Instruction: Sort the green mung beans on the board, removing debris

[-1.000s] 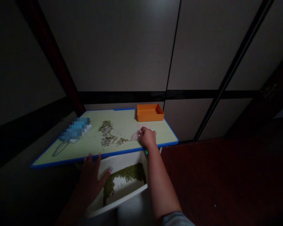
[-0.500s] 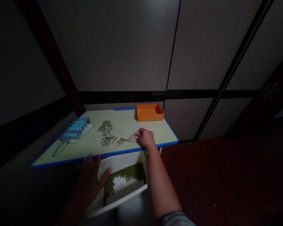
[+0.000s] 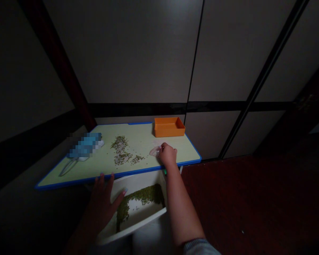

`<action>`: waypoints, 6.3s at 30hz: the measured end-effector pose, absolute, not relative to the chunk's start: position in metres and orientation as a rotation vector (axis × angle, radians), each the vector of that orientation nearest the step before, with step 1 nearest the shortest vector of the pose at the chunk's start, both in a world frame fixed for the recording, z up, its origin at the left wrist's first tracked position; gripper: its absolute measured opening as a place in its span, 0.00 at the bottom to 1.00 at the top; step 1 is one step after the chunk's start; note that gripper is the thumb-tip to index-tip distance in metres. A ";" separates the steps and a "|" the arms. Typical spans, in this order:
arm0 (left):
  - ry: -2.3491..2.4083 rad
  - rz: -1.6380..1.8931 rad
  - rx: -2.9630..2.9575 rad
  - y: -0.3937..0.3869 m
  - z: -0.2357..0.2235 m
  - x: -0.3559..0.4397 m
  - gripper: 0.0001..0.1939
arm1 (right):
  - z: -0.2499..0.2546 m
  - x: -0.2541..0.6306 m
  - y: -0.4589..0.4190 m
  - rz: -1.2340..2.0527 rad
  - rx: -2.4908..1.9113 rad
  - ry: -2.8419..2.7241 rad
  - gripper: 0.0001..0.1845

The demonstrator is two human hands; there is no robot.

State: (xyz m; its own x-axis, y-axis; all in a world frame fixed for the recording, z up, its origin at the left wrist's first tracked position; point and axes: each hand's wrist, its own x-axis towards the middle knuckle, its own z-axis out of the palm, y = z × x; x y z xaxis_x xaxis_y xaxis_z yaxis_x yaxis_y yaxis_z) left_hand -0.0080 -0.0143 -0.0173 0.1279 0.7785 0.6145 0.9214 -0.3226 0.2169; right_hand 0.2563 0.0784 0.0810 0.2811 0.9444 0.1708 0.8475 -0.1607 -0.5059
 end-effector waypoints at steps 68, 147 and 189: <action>-1.700 -0.970 -2.168 -0.015 -0.015 -0.005 0.35 | 0.086 0.243 0.072 0.304 -1.798 -1.861 0.09; -1.749 -1.021 -2.195 -0.015 -0.014 -0.006 0.36 | 0.080 0.258 0.078 0.200 -1.919 -1.802 0.12; -1.682 -0.991 -2.185 -0.015 -0.015 -0.006 0.35 | 0.083 0.258 0.069 0.362 -1.733 -1.960 0.09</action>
State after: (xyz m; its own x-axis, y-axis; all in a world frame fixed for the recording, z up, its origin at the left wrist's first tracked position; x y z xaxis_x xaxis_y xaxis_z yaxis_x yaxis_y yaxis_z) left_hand -0.0062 -0.0148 -0.0155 0.1219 0.7756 0.6194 0.9178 -0.3257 0.2273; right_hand 0.2579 0.0685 0.0829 -0.0690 0.9799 0.1872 0.8486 0.1563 -0.5054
